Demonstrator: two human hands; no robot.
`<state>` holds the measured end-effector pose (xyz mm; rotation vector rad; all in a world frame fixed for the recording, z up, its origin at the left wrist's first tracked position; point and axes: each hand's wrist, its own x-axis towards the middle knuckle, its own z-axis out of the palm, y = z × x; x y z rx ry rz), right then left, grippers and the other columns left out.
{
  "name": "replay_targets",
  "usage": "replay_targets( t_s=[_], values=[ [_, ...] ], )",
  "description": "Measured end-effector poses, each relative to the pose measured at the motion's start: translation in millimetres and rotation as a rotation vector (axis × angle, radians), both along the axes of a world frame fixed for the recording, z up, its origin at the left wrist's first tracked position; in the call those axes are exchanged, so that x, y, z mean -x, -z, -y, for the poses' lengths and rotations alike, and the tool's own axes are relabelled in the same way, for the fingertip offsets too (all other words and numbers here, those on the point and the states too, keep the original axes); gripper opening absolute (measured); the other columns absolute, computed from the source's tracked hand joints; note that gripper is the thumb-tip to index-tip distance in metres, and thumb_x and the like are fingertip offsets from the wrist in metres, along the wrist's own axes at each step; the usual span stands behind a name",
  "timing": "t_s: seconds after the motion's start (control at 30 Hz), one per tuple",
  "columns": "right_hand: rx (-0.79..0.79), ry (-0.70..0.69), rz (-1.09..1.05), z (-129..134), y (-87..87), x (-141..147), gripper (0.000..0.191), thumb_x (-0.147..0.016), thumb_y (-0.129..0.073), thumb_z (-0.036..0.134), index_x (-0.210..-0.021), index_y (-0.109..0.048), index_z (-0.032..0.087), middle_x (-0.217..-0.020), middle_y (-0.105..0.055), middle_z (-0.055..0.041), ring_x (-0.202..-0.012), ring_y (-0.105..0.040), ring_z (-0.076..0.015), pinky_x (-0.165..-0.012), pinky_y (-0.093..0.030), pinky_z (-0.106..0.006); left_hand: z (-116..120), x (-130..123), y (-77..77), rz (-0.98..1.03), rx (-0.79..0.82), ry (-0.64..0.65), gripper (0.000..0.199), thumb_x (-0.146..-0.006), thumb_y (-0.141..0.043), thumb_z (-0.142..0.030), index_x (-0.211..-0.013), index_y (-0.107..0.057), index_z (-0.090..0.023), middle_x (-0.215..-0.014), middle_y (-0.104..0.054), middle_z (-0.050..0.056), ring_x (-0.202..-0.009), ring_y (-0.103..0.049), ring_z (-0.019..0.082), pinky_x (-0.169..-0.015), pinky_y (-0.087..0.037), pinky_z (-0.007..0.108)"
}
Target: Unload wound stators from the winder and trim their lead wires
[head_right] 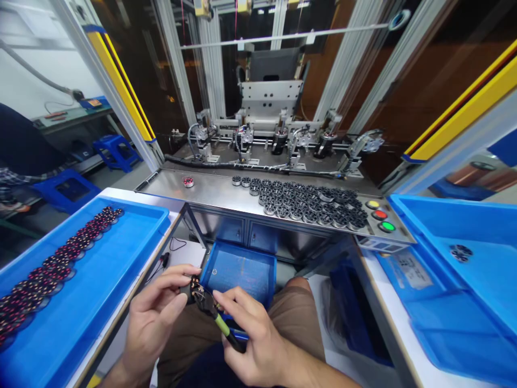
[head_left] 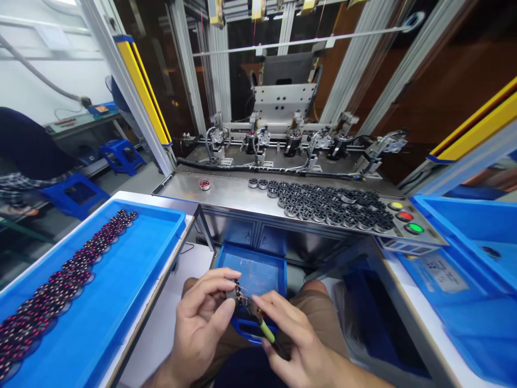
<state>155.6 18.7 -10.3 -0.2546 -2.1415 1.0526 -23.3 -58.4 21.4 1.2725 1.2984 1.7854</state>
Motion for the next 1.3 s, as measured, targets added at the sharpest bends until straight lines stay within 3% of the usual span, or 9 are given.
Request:
replay_targets(
  t_s=[0.33, 0.47, 0.63, 0.8, 0.97, 1.17, 1.3],
  values=[
    [-0.102, 0.068, 0.012, 2, -0.9, -3, 0.077, -0.072, -0.045, 0.002, -0.146, -0.038, 0.021, -0.081, -0.06, -0.0045, -0.07, -0.057, -0.0181, -0.06, -0.05, -0.028, 4, -2, 1.2, -0.031, -0.006, 0.004, 0.024, -0.085, -0.064, -0.011, -0.102, -0.07, -0.026, -0.112, -0.07, 0.005, -0.11, -0.064, 0.02, -0.089, -0.055, 0.028],
    [-0.066, 0.129, 0.048, 4, -7.4, -3, 0.072, -0.073, -0.047, 0.003, -0.142, -0.042, 0.02, -0.09, -0.063, -0.0078, -0.081, -0.062, -0.0201, -0.069, -0.054, -0.028, 4, -2, 0.4, -0.026, -0.019, -0.012, 0.022, -0.084, -0.066, -0.012, -0.101, -0.071, -0.024, -0.111, -0.07, 0.007, -0.107, -0.066, 0.022, -0.086, -0.057, 0.032],
    [-0.036, 0.092, 0.028, 5, -7.1, -1, 0.074, -0.071, -0.048, 0.004, -0.143, -0.041, 0.02, -0.1, -0.063, -0.0098, -0.091, -0.063, -0.0208, -0.079, -0.056, -0.032, 4, -2, 0.7, -0.029, -0.02, -0.001, 0.023, -0.084, -0.065, -0.012, -0.102, -0.071, -0.025, -0.112, -0.07, 0.007, -0.108, -0.065, 0.022, -0.088, -0.057, 0.032],
    [-0.038, 0.107, 0.033, 6, -7.0, 0, 0.075, -0.07, -0.049, 0.004, -0.144, -0.041, 0.019, -0.101, -0.064, -0.0105, -0.094, -0.064, -0.0224, -0.079, -0.057, -0.032, 7, -2, 0.8, -0.044, -0.026, 0.016, 0.024, -0.085, -0.064, -0.011, -0.103, -0.07, -0.027, -0.112, -0.07, 0.005, -0.11, -0.064, 0.02, -0.092, -0.055, 0.029],
    [-0.047, 0.143, 0.05, 8, -6.4, 0, 0.073, -0.071, -0.049, 0.005, -0.143, -0.043, 0.021, -0.093, -0.066, -0.0089, -0.085, -0.065, -0.022, -0.071, -0.057, -0.03, 6, -2, 1.2, -0.057, -0.026, 0.039, 0.027, -0.085, -0.064, -0.01, -0.105, -0.069, -0.028, -0.113, -0.069, 0.003, -0.112, -0.063, 0.017, -0.094, -0.053, 0.026],
    [-0.034, 0.191, 0.071, 7, -5.0, -2, 0.068, -0.074, -0.049, 0.006, -0.141, -0.048, 0.02, -0.093, -0.072, -0.009, -0.08, -0.068, -0.0216, -0.068, -0.057, -0.029, 5, -1, 2.3, -0.069, -0.026, 0.037, 0.023, -0.086, -0.063, -0.012, -0.104, -0.069, -0.026, -0.116, -0.068, 0.007, -0.111, -0.064, 0.021, -0.09, -0.056, 0.031],
    [0.043, 0.263, 0.176, 3, -8.4, -7, 0.062, -0.075, -0.054, 0.01, -0.136, -0.055, 0.021, -0.112, -0.072, -0.0119, -0.098, -0.069, -0.0248, -0.085, -0.058, -0.035, 5, 7, 5.3, -0.204, -0.063, 0.04, 0.021, -0.084, -0.067, -0.014, -0.102, -0.069, -0.024, -0.127, -0.063, 0.011, -0.11, -0.065, 0.026, -0.085, -0.058, 0.035]
  ],
)
